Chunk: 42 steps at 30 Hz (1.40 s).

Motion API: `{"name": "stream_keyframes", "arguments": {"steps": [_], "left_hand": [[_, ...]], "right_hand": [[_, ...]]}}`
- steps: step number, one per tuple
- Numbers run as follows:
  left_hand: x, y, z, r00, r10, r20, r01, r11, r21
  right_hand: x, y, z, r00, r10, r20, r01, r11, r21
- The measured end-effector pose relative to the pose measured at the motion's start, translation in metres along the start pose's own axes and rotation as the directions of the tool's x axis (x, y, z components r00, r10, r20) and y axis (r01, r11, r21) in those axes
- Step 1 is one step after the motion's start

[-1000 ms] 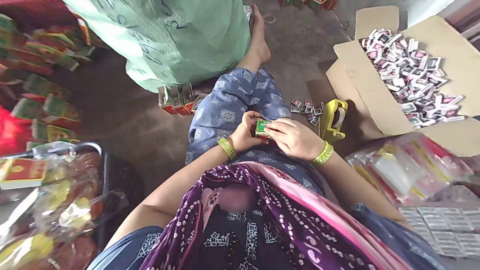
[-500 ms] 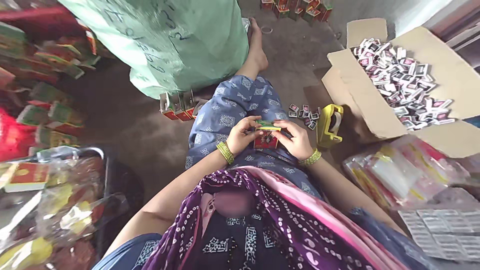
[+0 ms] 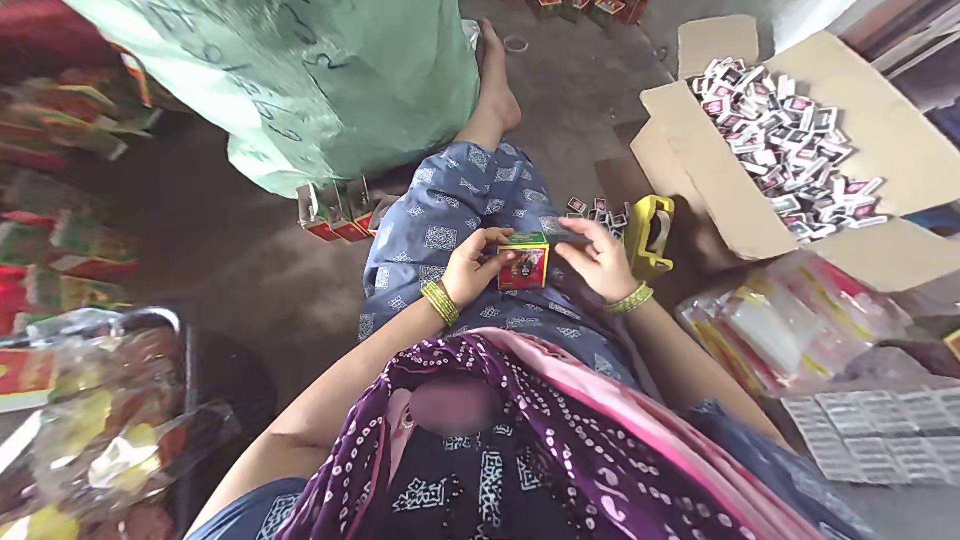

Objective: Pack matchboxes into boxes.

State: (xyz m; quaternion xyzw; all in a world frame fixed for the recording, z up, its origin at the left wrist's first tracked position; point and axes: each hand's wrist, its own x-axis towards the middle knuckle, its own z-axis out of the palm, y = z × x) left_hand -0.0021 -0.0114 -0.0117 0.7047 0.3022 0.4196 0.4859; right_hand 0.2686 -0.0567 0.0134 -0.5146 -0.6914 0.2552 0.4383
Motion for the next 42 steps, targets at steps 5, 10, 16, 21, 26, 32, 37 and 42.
{"name": "stream_keyframes", "arguments": {"steps": [5, 10, 16, 21, 26, 32, 37, 42], "left_hand": [[0.0, -0.001, 0.0, 1.0, 0.017, -0.017, -0.016, 1.0, 0.027], [0.003, -0.003, 0.0, 1.0, 0.001, -0.013, -0.001, 1.0, 0.012], [0.002, -0.005, 0.0, 0.999, -0.005, -0.032, 0.005, 1.0, 0.004], [0.001, -0.006, 0.0, 0.999, -0.006, -0.032, 0.006, 1.0, -0.011], [0.0, -0.005, 0.001, 0.999, -0.006, -0.037, 0.006, 1.0, -0.016], [0.001, -0.005, 0.0, 0.999, -0.022, -0.036, 0.022, 1.0, 0.004], [0.001, -0.005, 0.001, 0.999, -0.02, -0.038, 0.02, 1.0, 0.006], [0.0, -0.003, 0.0, 0.999, -0.004, -0.036, 0.004, 1.0, 0.001]], "right_hand": [[-0.017, 0.043, -0.09, 0.872, 0.313, -0.377, -0.443, 0.833, -0.333], [-0.046, 0.09, -0.152, 0.613, 0.669, -0.42, -0.789, 0.499, -0.358], [-0.056, 0.122, -0.149, 0.576, 0.751, -0.324, -0.818, 0.53, -0.225], [-0.055, 0.128, -0.144, 0.531, 0.753, -0.388, -0.839, 0.531, -0.119], [-0.057, 0.109, -0.15, 0.457, 0.812, -0.364, -0.858, 0.51, 0.062], [-0.086, 0.099, -0.146, 0.374, 0.882, -0.287, -0.906, 0.414, 0.091], [-0.091, 0.092, -0.132, 0.325, 0.902, -0.283, -0.938, 0.347, 0.029], [-0.091, 0.099, -0.124, 0.447, 0.804, -0.392, -0.888, 0.451, -0.089]]}}
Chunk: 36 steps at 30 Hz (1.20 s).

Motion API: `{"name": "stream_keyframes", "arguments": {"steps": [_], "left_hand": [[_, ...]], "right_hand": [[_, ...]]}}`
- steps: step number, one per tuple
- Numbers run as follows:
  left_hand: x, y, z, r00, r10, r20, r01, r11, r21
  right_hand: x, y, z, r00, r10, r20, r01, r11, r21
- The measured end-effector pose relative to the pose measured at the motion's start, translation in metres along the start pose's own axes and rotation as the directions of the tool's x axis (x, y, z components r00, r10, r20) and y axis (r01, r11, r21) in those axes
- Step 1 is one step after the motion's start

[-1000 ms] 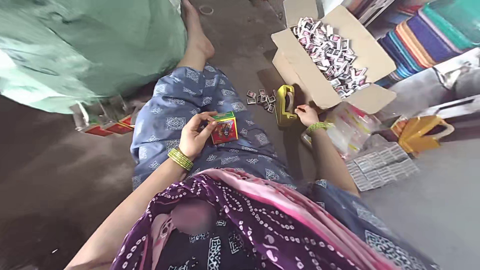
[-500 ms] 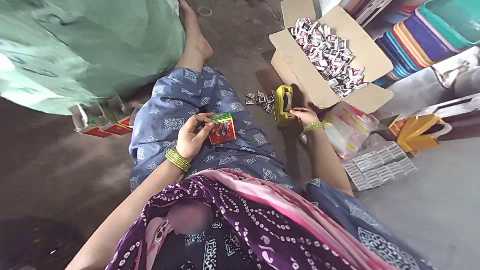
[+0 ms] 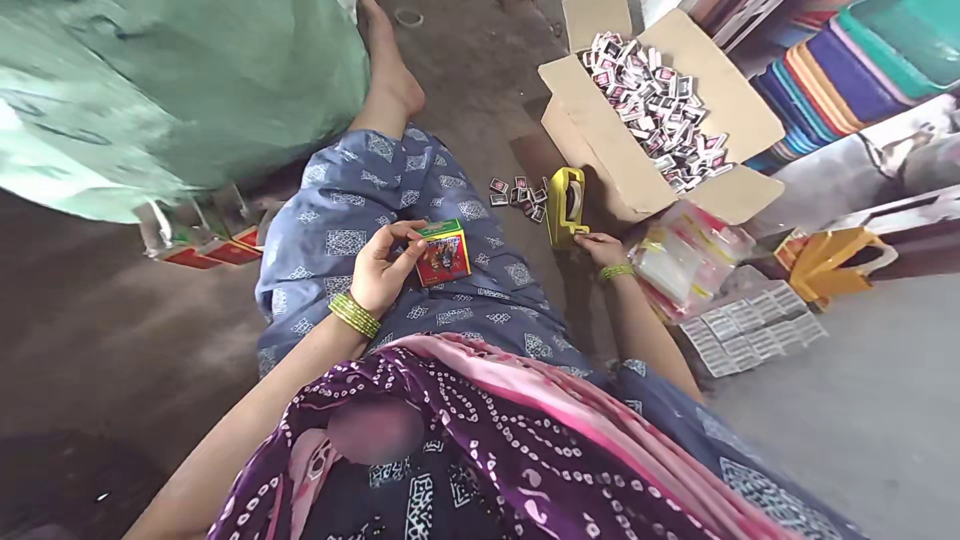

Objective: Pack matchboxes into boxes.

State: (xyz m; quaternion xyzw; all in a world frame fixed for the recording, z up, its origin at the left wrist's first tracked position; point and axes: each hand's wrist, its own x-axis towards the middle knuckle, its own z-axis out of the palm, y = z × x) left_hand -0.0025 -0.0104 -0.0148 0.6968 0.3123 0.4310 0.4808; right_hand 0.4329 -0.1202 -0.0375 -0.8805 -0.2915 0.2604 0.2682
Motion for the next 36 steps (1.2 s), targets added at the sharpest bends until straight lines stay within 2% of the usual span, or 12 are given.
{"name": "stream_keyframes", "arguments": {"steps": [3, 5, 6, 8, 10, 12, 15, 17, 19, 21, 26, 36], "left_hand": [[0.0, 0.001, 0.001, 1.0, -0.004, -0.005, 0.004, 1.0, 0.012], [0.002, 0.001, 0.002, 1.0, -0.014, -0.006, 0.014, 1.0, 0.003], [0.002, 0.002, 0.003, 1.0, -0.024, -0.008, 0.024, 1.0, 0.001], [0.002, 0.003, 0.004, 0.999, -0.042, -0.011, 0.042, 0.999, 0.015], [0.004, 0.0, 0.003, 0.999, -0.03, -0.014, 0.031, 0.999, 0.042], [0.007, -0.003, 0.003, 1.0, -0.012, -0.017, 0.013, 0.999, 0.052], [0.009, -0.002, 0.004, 1.0, -0.017, -0.019, 0.018, 0.999, 0.035], [0.008, -0.002, 0.003, 1.0, -0.01, -0.026, 0.011, 0.999, 0.037], [0.006, -0.003, 0.003, 0.999, 0.02, -0.036, -0.019, 0.999, 0.047], [0.005, -0.003, 0.002, 0.998, 0.049, -0.041, -0.047, 0.998, 0.039], [0.006, -0.001, 0.004, 0.998, 0.061, -0.034, -0.06, 0.998, 0.027], [0.007, 0.002, 0.008, 0.994, 0.04, -0.105, -0.031, 0.996, 0.083]], "right_hand": [[-0.012, -0.016, -0.004, 0.999, 0.032, -0.035, -0.042, 0.94, -0.338], [-0.013, -0.022, -0.005, 1.0, 0.015, -0.006, -0.016, 0.932, -0.361], [-0.013, -0.023, -0.004, 0.999, -0.04, 0.022, 0.044, 0.958, -0.283], [-0.019, -0.032, 0.005, 0.975, -0.198, 0.1, 0.199, 0.98, -0.001], [-0.039, -0.061, 0.023, 0.937, -0.317, 0.148, 0.264, 0.919, 0.292], [-0.07, -0.102, 0.038, 0.89, -0.403, 0.214, 0.245, 0.818, 0.521], [-0.109, -0.152, 0.058, 0.74, -0.588, 0.327, 0.284, 0.714, 0.64], [-0.126, -0.175, 0.074, 0.659, -0.643, 0.392, 0.28, 0.692, 0.665], [-0.135, -0.189, 0.088, 0.612, -0.647, 0.456, 0.27, 0.712, 0.648], [-0.139, -0.196, 0.099, 0.62, -0.632, 0.465, 0.297, 0.738, 0.606], [-0.134, -0.196, 0.112, 0.703, -0.569, 0.426, 0.326, 0.791, 0.518], [-0.13, -0.195, 0.126, 0.767, -0.51, 0.389, 0.27, 0.807, 0.526]]}}
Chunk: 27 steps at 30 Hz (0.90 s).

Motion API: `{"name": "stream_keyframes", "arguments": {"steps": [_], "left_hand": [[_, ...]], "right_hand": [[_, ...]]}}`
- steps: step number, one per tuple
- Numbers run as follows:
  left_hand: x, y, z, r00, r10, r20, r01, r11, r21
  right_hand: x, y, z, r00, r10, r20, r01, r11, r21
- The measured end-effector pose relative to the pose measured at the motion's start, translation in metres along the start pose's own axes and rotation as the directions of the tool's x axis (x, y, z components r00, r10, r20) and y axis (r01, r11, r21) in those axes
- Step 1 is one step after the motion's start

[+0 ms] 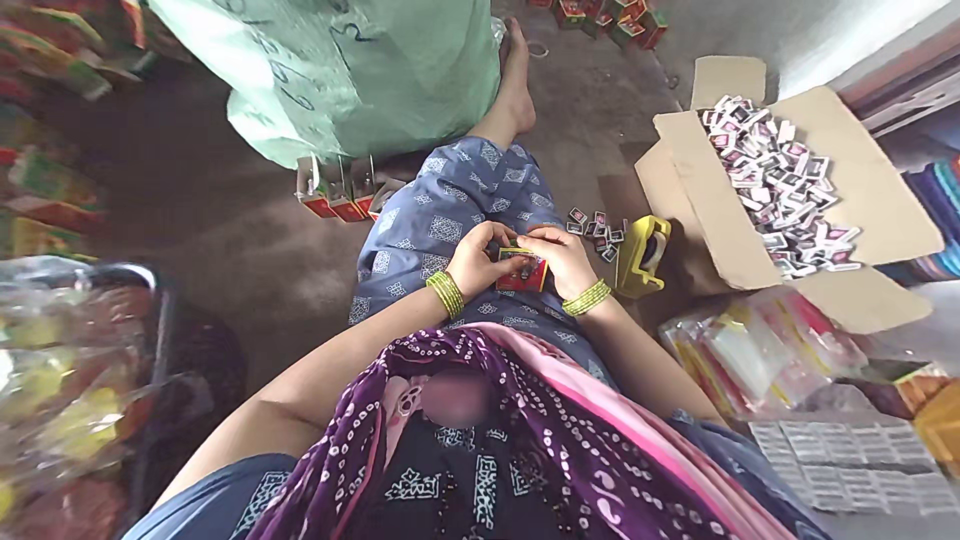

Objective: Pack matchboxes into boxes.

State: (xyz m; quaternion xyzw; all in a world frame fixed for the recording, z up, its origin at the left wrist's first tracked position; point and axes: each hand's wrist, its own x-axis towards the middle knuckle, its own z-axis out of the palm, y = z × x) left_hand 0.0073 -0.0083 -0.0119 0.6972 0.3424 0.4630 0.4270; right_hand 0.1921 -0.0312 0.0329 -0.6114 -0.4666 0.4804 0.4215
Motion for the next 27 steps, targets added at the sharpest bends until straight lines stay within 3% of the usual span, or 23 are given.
{"name": "stream_keyframes", "arguments": {"steps": [4, 7, 9, 11, 14, 16, 18, 20, 22, 23, 24, 27], "left_hand": [[-0.002, 0.001, 0.001, 0.999, -0.016, 0.033, 0.015, 1.0, 0.022], [-0.003, 0.001, 0.0, 0.999, -0.028, 0.045, 0.028, 1.0, 0.014], [-0.004, 0.0, -0.001, 0.998, -0.036, 0.05, 0.038, 0.998, -0.048], [-0.003, 0.0, -0.004, 0.998, -0.041, 0.051, 0.05, 0.983, -0.176], [-0.003, 0.002, -0.011, 0.998, -0.058, 0.034, 0.066, 0.916, -0.396], [-0.001, 0.002, -0.015, 0.99, -0.131, -0.046, 0.091, 0.861, -0.5], [0.003, 0.002, -0.017, 0.95, -0.274, -0.148, 0.152, 0.823, -0.547], [0.007, 0.004, -0.018, 0.911, -0.362, -0.197, 0.192, 0.796, -0.574], [0.007, 0.005, -0.019, 0.906, -0.373, -0.198, 0.203, 0.796, -0.571], [0.006, 0.005, -0.018, 0.914, -0.356, -0.194, 0.195, 0.806, -0.559], [0.005, 0.005, -0.018, 0.922, -0.341, -0.183, 0.19, 0.812, -0.552], [0.003, 0.004, -0.018, 0.933, -0.325, -0.156, 0.188, 0.808, -0.558]], "right_hand": [[0.007, -0.003, -0.003, 0.997, 0.065, -0.041, -0.068, 0.996, -0.066], [0.013, -0.002, -0.009, 0.999, -0.02, -0.049, 0.014, 0.991, -0.133], [0.01, -0.004, -0.017, 0.99, -0.107, 0.095, 0.124, 0.973, -0.193], [0.001, -0.016, -0.025, 0.944, -0.108, 0.313, 0.228, 0.897, -0.379], [-0.007, -0.014, -0.031, 0.915, -0.136, 0.381, 0.339, 0.771, -0.539], [-0.007, -0.016, -0.035, 0.923, -0.093, 0.373, 0.269, 0.851, -0.452], [-0.006, -0.028, -0.037, 0.903, 0.102, 0.417, 0.037, 0.949, -0.314], [0.003, -0.04, -0.04, 0.794, 0.327, 0.512, -0.179, 0.931, -0.317], [0.025, -0.05, -0.043, 0.694, 0.484, 0.532, -0.259, 0.858, -0.443], [0.041, -0.059, -0.046, 0.697, 0.522, 0.492, -0.257, 0.822, -0.508], [0.06, -0.073, -0.05, 0.745, 0.517, 0.421, -0.243, 0.799, -0.55], [0.136, -0.138, -0.081, 0.97, 0.237, 0.062, -0.172, 0.839, -0.515]]}}
